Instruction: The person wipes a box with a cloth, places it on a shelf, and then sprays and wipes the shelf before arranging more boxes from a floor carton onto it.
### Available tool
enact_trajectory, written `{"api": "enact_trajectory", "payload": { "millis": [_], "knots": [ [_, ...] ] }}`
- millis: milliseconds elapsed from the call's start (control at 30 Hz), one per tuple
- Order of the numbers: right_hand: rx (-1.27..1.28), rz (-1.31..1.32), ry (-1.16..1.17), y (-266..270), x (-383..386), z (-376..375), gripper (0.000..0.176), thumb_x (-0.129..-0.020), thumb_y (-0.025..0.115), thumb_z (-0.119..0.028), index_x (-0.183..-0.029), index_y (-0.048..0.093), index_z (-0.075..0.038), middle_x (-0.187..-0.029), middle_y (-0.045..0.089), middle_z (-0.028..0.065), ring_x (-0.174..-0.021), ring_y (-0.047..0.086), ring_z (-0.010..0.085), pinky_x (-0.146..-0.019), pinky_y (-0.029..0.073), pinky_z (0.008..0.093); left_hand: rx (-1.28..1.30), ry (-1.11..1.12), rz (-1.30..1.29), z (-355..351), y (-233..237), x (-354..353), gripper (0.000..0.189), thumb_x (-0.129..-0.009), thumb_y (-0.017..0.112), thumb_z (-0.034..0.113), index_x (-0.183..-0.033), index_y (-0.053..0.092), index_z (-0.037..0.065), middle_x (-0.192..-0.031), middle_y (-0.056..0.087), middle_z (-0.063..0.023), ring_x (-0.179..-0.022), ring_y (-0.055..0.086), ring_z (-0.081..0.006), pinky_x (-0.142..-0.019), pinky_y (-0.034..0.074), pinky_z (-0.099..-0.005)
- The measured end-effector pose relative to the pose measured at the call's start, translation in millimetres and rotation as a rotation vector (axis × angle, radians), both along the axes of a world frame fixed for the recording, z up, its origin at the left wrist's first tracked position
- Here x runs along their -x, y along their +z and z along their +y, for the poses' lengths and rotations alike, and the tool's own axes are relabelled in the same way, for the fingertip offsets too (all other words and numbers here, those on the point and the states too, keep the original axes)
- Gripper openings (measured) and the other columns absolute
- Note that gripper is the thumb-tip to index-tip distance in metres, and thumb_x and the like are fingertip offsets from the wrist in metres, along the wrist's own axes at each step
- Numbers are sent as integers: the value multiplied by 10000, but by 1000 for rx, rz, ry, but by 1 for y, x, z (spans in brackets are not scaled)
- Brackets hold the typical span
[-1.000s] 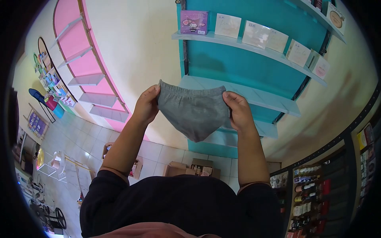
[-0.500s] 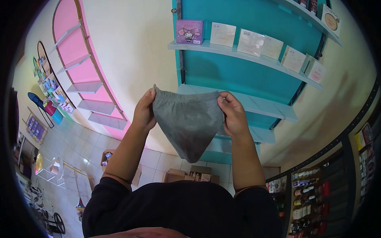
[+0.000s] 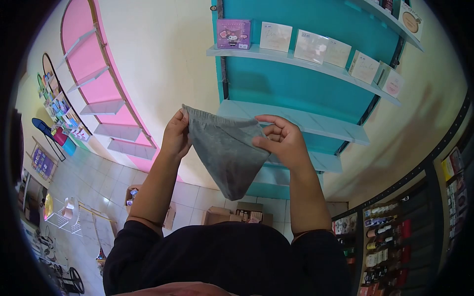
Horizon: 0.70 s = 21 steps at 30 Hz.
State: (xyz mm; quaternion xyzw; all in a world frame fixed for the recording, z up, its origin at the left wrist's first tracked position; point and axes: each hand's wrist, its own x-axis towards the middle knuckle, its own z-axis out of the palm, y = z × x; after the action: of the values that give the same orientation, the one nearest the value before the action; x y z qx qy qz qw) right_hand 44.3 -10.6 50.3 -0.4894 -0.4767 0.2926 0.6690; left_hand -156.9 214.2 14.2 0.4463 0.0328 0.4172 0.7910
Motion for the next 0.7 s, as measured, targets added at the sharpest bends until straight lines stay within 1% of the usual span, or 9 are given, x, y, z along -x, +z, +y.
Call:
{"api": "enact_trajectory", "payload": {
  "millis": [67, 133, 167, 300, 467, 567, 633, 667, 700],
  "knots": [
    [6, -141, -117, -5, 4, 4, 301, -786, 735, 40, -1077, 706, -30, -813, 614, -29, -649, 507, 44, -582, 387, 188, -38, 16, -53, 5, -5, 2, 107, -1004, 545, 77, -1083, 591, 21, -1000, 672, -83, -915, 647, -165, -835, 524, -324],
    [-312, -653, -469, -8, 3, 6, 283, -665, 665, 154, -853, 735, -45, -815, 592, 12, -653, 518, 82, -571, 406, 207, -333, 65, -9, 11, -5, 9, 189, -928, 608, -65, -1109, 631, -16, -1049, 691, -127, -1004, 652, -173, -892, 535, -305],
    [-307, -653, -471, -11, 2, 6, 283, -665, 665, 154, -853, 735, -45, -815, 592, 12, -653, 518, 82, -571, 406, 207, -444, 200, 11, 10, -9, 10, 154, -880, 602, -129, -931, 682, -8, -1061, 696, -152, -1019, 659, -192, -905, 532, -301],
    [-556, -706, -553, -19, -5, 6, 237, -607, 597, 178, -676, 668, -37, -855, 571, 58, -674, 537, 118, -548, 420, 236, -587, 287, 58, 8, -10, 17, 239, -838, 571, -183, -735, 669, 10, -1059, 700, -162, -932, 676, -209, -868, 549, -314],
    [-607, -733, -552, -23, -10, 3, 252, -614, 578, 171, -713, 667, -43, -897, 589, 68, -705, 551, 125, -600, 444, 249, -607, 245, 23, 9, -17, 13, 197, -855, 573, -163, -811, 664, 7, -1050, 697, -144, -925, 667, -189, -833, 541, -297],
    [-486, -514, -378, -25, -16, 4, 237, -695, 609, 143, -838, 678, -33, -938, 612, 73, -743, 559, 128, -683, 460, 258, -492, 50, 50, 1, -11, 14, 161, -893, 590, -97, -984, 656, 18, -1057, 688, -111, -937, 661, -167, -834, 529, -277],
    [-122, -21, -68, -27, -19, 3, 185, -797, 664, 91, -950, 666, -13, -985, 631, 77, -816, 568, 141, -749, 460, 270, -414, -227, 188, -3, 1, 20, 306, -943, 649, 65, -1237, 583, 13, -1038, 660, -56, -919, 640, -132, -851, 507, -259],
    [-121, -21, -68, -34, -25, 3, 185, -797, 664, 91, -950, 666, -13, -985, 631, 77, -816, 568, 141, -749, 460, 270, -413, -227, 188, -6, 4, 22, 306, -943, 649, 65, -1237, 583, 13, -1038, 660, -56, -919, 640, -132, -851, 507, -259],
    [-104, 119, 143, -46, -34, 5, 122, -854, 677, -3, -975, 664, -12, -959, 623, 67, -812, 561, 153, -730, 452, 271, -360, -358, 209, -10, 7, 22, 317, -951, 656, 101, -1241, 581, -3, -1015, 651, -53, -888, 622, -118, -811, 498, -247]
  ]
}}
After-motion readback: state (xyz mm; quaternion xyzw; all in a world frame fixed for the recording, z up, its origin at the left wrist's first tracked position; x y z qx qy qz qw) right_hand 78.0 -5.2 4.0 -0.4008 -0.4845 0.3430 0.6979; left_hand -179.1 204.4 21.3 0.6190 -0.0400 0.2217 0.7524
